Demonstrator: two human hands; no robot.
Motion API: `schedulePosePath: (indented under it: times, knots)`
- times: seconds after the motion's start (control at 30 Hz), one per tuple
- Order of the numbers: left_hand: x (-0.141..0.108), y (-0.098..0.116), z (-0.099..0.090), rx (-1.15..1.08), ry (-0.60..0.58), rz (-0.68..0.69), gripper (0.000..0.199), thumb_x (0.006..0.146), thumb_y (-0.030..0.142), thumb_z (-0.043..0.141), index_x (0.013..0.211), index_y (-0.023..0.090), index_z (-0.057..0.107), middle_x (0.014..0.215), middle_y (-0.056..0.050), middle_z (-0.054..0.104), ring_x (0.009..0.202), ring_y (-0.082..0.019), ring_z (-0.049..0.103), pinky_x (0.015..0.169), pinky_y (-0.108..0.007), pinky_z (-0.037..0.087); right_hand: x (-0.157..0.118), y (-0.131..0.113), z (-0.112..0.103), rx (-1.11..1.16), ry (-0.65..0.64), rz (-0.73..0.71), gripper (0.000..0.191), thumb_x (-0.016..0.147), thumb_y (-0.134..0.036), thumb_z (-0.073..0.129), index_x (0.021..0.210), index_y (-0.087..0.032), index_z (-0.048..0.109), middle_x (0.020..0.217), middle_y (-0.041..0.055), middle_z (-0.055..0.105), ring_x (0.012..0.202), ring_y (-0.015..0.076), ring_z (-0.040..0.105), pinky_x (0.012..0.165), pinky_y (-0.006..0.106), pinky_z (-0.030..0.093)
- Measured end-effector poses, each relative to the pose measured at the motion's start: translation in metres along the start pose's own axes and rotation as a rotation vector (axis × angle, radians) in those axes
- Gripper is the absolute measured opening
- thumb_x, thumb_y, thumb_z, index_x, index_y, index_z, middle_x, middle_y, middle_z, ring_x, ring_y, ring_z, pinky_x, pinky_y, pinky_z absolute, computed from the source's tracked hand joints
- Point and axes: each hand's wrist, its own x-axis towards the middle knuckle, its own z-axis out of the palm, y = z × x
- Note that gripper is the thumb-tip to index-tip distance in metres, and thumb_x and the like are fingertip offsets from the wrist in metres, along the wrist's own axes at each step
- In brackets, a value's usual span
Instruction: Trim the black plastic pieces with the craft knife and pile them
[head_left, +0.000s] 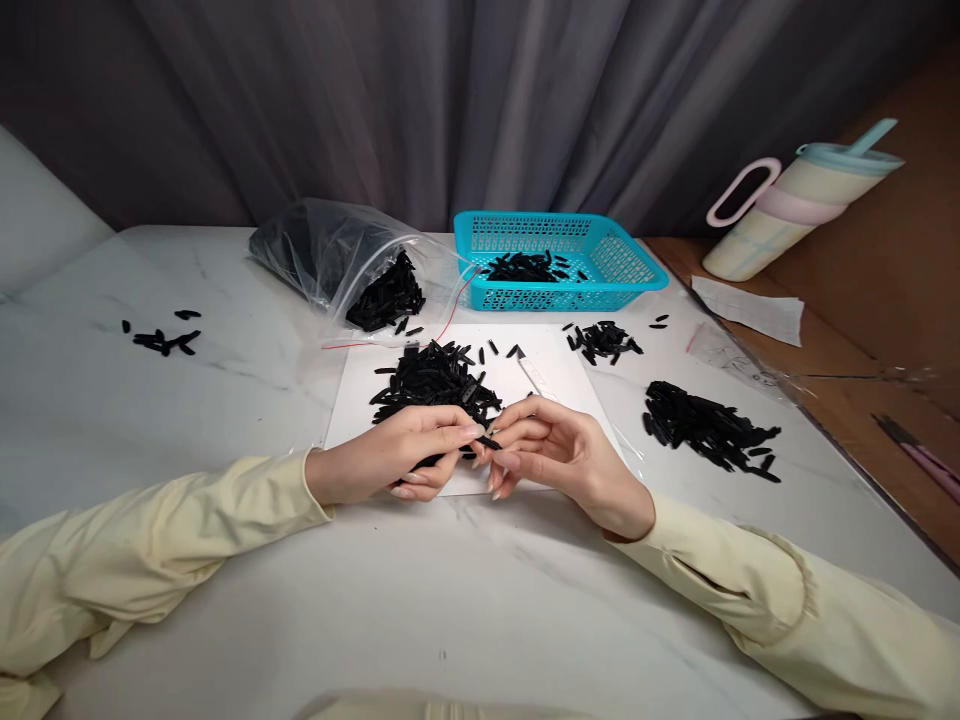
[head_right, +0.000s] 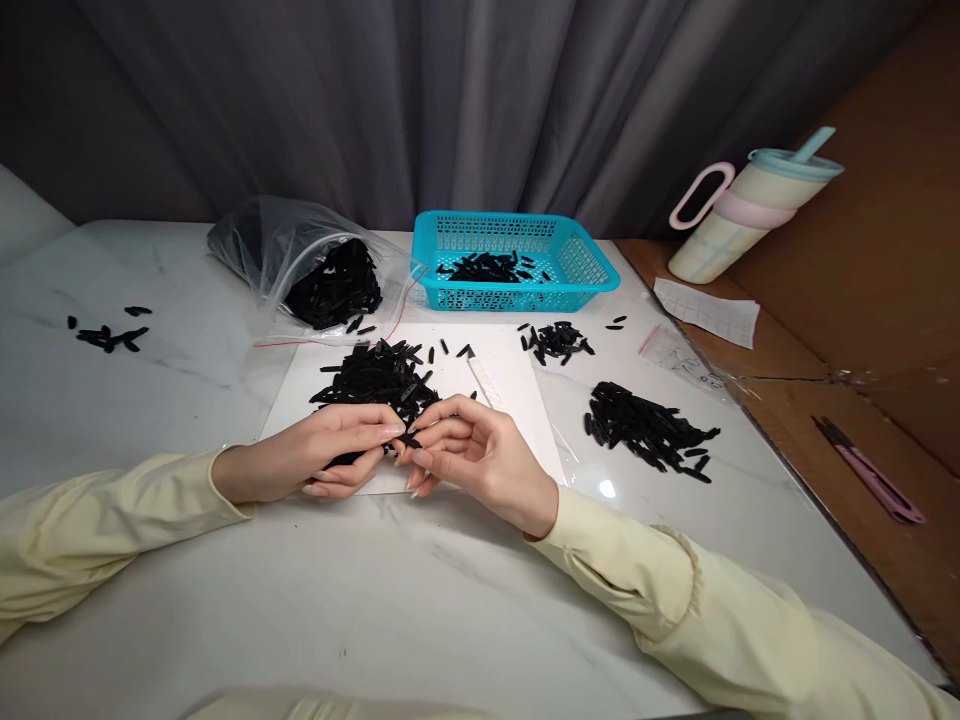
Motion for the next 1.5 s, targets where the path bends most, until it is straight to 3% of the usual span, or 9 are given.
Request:
schedulePosePath:
  times: [0.37, 0.63, 1.0, 1.17, 1.3, 1.5]
  knots:
    - [-0.0007, 0.0013, 0.0006, 0.015, 0.005, -0.005, 0.017, 0.086, 0.035, 0.046, 0.088, 0.018, 0.047, 0.041, 0.011, 0.03, 0.032, -0.003, 0.021, 0.032, -0.012, 0.022, 0.0, -0.0029, 0.0024, -0.071, 0.103, -0.028, 0.024, 0.071, -0.027, 0.069, 0.086, -0.015, 0.054, 0.071, 0.0016, 0.06, 0.056, 0.0119, 0.06, 0.056, 0.029, 0.056]
    - [-0.0009, -0.0005, 0.0004, 0.008, -0.005, 0.003, 0.014, 0.087, 0.033, 0.047, 0.088, 0.019, 0.046, 0.041, 0.011, 0.031, 0.033, -0.002, 0.023, 0.034, -0.012, 0.023, 0.0025, 0.0006, 0.0019, -0.089, 0.175, -0.109, 0.021, 0.07, -0.025, 0.069, 0.084, -0.015, 0.057, 0.08, 0.0041, 0.058, 0.068, 0.0141, 0.06, 0.053, 0.028, 0.057]
    - [-0.0025, 0.0015, 0.003, 0.086, 0.018, -0.004, 0.018, 0.083, 0.036, 0.053, 0.089, 0.019, 0.049, 0.042, 0.012, 0.027, 0.036, -0.002, 0.023, 0.036, -0.013, 0.023, -0.0025, 0.0014, 0.0054, -0.325, 0.245, -0.222, 0.01, 0.076, -0.022, 0.064, 0.084, -0.017, 0.066, 0.089, 0.0058, 0.064, 0.074, 0.0149, 0.061, 0.06, 0.027, 0.057]
    - [-0.0036, 0.003, 0.0044, 0.11, 0.029, -0.005, 0.023, 0.082, 0.036, 0.055, 0.096, 0.017, 0.053, 0.042, 0.012, 0.026, 0.037, -0.003, 0.022, 0.037, -0.015, 0.022, -0.0037, -0.0002, 0.0028, -0.553, 0.144, -0.339, 0.017, 0.078, -0.015, 0.06, 0.093, -0.016, 0.068, 0.092, 0.0084, 0.066, 0.085, 0.0166, 0.061, 0.072, 0.029, 0.053]
    - [-0.0044, 0.0044, 0.0059, 0.114, 0.026, 0.01, 0.031, 0.082, 0.035, 0.055, 0.107, 0.016, 0.055, 0.042, 0.012, 0.026, 0.037, -0.003, 0.021, 0.037, -0.015, 0.022, -0.0038, 0.0003, 0.0025, -0.642, 0.106, -0.396, 0.025, 0.077, -0.01, 0.058, 0.1, -0.018, 0.066, 0.093, 0.0069, 0.066, 0.081, 0.0142, 0.062, 0.07, 0.027, 0.053]
    - [-0.0039, 0.005, 0.005, 0.122, 0.019, 0.017, 0.04, 0.082, 0.035, 0.055, 0.118, 0.016, 0.055, 0.043, 0.012, 0.024, 0.038, -0.003, 0.021, 0.036, -0.016, 0.019, -0.0064, 0.0048, 0.0028, -0.758, 0.216, -0.471, 0.028, 0.078, -0.01, 0.059, 0.105, -0.019, 0.062, 0.091, 0.0037, 0.069, 0.077, 0.013, 0.064, 0.068, 0.024, 0.054]
